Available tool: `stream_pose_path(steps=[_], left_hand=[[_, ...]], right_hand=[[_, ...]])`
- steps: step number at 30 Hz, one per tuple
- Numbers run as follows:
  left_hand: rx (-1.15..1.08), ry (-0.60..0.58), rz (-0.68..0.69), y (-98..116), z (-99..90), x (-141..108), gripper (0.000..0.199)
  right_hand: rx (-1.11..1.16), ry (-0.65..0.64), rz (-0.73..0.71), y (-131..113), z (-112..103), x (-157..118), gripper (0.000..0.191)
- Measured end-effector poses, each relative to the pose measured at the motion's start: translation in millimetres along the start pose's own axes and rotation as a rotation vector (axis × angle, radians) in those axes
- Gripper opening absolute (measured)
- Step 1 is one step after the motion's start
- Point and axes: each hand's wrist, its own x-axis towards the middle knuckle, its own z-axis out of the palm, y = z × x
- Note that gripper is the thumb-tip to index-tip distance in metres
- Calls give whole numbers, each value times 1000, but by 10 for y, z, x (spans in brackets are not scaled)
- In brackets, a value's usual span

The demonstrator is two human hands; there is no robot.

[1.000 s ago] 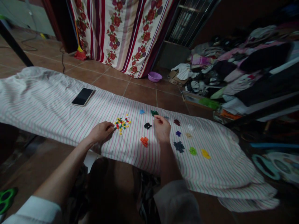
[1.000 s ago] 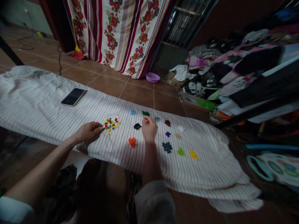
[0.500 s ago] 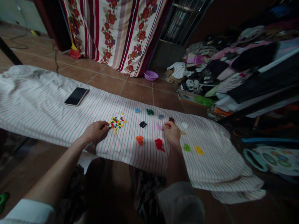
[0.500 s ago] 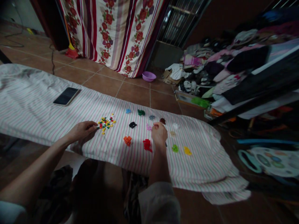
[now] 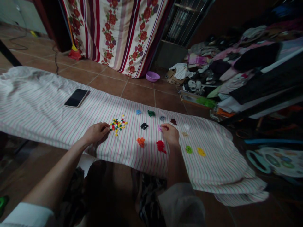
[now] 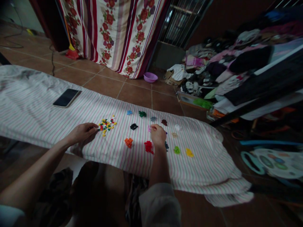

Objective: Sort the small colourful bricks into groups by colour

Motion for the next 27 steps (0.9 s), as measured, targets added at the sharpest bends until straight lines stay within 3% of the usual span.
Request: stream_pose_path(steps=[5,9,14,18,27], left_hand=[[-2,18,2,-4,14,-1,39],[35,57,-22,64,2,-20,40],[60,97,-34,178,33,-21,48],[138,54,-44,241,103,25,51],[204,-19,62,224,98,29,47]], right_hand=[[12,77,7,-93,-10,-2,25],[144,111,-87,-360,52,-43,27],[292,16,-337,-792,293,-216,32],[277,-85,-513,-1045,504,-412,34],[186,-182,-598,-1259,697,-588,35]])
